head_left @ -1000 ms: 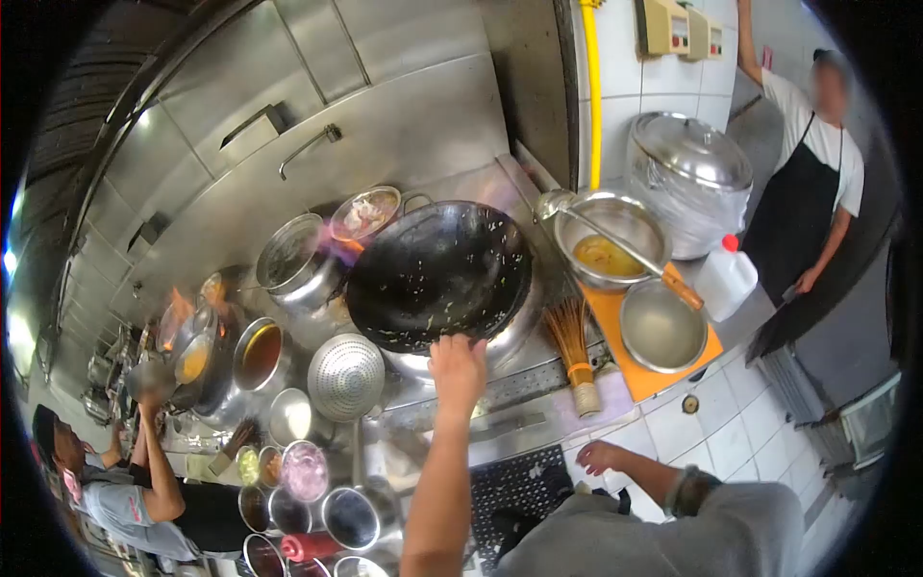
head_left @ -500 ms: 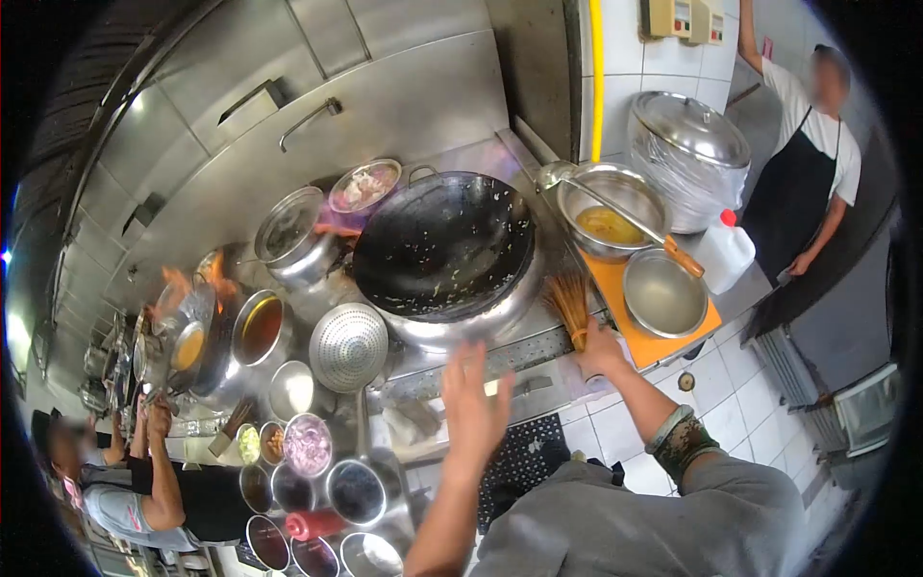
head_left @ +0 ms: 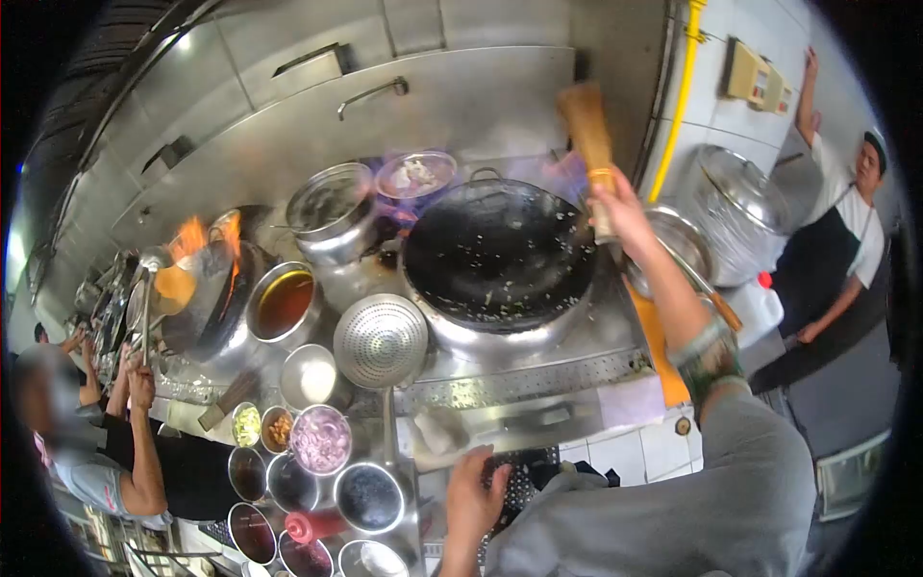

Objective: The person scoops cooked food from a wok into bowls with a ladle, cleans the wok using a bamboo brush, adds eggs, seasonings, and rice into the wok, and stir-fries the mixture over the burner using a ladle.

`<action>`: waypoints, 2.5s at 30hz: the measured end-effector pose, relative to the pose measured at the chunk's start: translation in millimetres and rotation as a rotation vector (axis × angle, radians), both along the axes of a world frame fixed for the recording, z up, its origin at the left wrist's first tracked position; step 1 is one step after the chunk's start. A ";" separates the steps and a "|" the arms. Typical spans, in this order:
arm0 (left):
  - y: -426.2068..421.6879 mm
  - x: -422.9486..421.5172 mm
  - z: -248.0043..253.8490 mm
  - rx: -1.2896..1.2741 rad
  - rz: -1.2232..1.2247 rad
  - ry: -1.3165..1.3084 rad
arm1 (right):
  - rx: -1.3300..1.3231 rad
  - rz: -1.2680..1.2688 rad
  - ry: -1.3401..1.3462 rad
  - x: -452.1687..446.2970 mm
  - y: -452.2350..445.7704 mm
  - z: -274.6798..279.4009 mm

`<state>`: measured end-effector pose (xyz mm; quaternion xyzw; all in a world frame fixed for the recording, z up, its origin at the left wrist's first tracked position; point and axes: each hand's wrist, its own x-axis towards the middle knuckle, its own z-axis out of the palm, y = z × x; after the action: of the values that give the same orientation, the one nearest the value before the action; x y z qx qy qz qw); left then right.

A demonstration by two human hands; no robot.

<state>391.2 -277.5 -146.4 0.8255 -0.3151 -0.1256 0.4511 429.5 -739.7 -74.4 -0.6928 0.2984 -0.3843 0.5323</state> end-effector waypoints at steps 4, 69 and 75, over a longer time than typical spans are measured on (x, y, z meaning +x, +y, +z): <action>-54.3 23.9 22.7 -0.126 0.010 -0.238 | -0.585 0.212 0.899 142.2 -51.2 -113.2; -84.5 -26.9 47.5 -0.275 -0.502 -0.357 | -0.094 -0.317 0.466 -195.7 192.3 -173.9; -6.7 -59.7 14.2 -0.062 -0.858 -0.162 | -0.529 -0.129 0.695 -193.5 200.0 -95.4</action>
<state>331.5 -284.2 -132.2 0.6131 -0.6674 -0.2268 0.3567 236.0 -539.7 -169.8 -0.8732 0.3937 -0.2240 0.1798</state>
